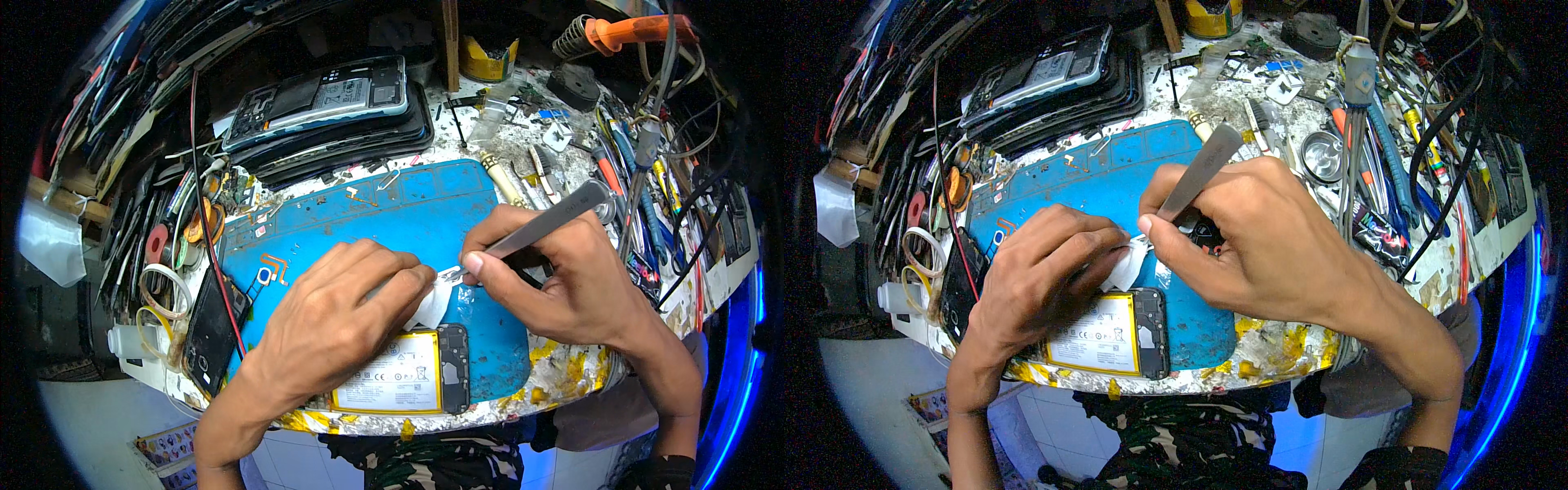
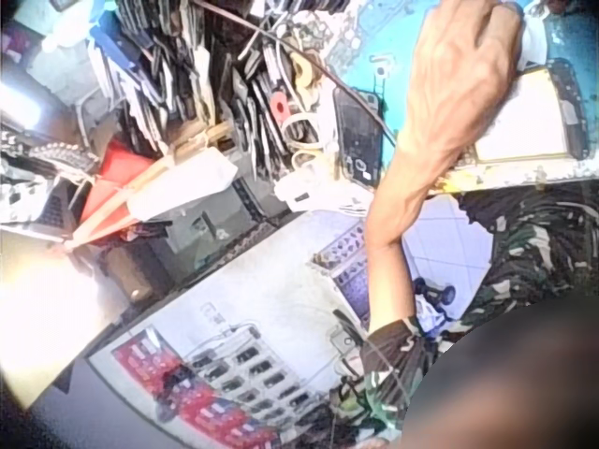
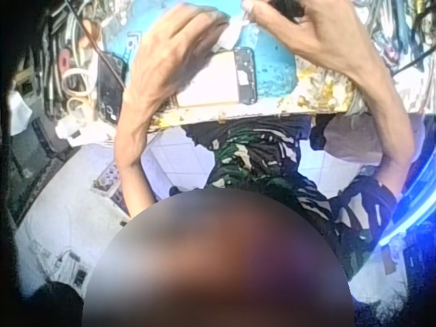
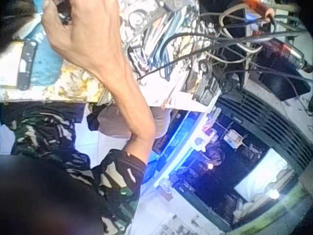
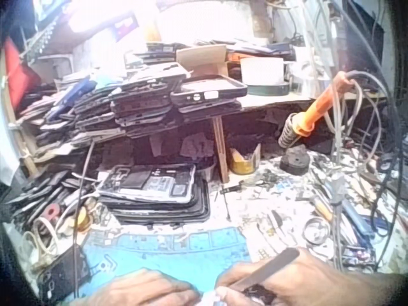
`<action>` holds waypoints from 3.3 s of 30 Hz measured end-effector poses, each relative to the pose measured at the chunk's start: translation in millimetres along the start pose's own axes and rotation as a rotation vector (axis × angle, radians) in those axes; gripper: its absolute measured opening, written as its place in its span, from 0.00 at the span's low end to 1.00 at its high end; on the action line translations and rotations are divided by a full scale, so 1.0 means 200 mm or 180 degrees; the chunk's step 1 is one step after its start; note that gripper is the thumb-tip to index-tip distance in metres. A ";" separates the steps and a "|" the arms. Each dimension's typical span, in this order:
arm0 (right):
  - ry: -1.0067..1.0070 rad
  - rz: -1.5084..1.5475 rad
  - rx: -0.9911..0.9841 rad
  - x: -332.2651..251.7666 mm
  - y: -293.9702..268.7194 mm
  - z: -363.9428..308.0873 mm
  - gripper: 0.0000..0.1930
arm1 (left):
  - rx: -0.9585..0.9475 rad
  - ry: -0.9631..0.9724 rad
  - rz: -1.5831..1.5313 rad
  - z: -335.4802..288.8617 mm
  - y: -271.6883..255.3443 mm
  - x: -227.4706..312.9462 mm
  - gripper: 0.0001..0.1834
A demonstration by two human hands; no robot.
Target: The person cleans a phone back cover with a toothbrush, then uses tweezers to peel adhesive from a small component and places it into the back cover. The person handles a disassembled phone, a battery, and a back cover on a cluttered workbench.
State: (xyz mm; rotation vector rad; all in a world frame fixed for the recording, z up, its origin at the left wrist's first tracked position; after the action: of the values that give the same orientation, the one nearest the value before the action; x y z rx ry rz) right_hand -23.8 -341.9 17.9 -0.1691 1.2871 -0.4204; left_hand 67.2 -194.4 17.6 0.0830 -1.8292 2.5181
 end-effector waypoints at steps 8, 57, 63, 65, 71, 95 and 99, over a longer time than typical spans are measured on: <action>-0.0009 0.0008 0.0053 0.00 0.00 0.00 0.05 | -0.0042 0.0031 0.0034 0.00 0.00 0.00 0.14; -0.0014 -0.0031 -0.0104 -0.01 0.02 0.00 0.06 | -0.0338 -0.0030 0.0136 -0.02 -0.03 -0.01 0.14; 0.0181 0.0000 -0.0152 0.00 0.02 0.00 0.06 | -0.0316 -0.0004 0.0135 -0.02 -0.03 -0.01 0.16; 0.0147 -0.0015 -0.0158 -0.01 0.02 0.00 0.06 | -0.0281 0.0015 0.0125 -0.02 -0.03 -0.01 0.16; 0.0299 -0.0007 -0.0213 -0.01 0.02 0.00 0.06 | -0.0300 0.0006 0.0121 -0.02 -0.03 -0.01 0.16; 0.0347 0.0072 -0.0306 0.00 0.03 0.01 0.06 | -0.0308 -0.0015 0.0068 -0.02 -0.04 -0.01 0.15; 0.0327 0.0069 -0.0227 0.00 0.02 0.00 0.06 | -0.0318 0.0006 0.0065 -0.02 -0.05 -0.01 0.17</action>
State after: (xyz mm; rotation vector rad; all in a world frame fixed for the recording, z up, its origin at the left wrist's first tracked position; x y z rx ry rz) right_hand -22.4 -339.3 16.4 -0.1954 1.4048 -0.3688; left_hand 69.9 -188.2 25.0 0.0600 -1.9612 2.4339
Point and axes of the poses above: each hand's wrist, its own z-axis towards the middle knuckle, its own y-axis out of the palm, x = y × z, the point moved 6 cm from there along z, towards the middle knuckle, and after that the axes turned 15 degrees about z, right-handed, at the moved point
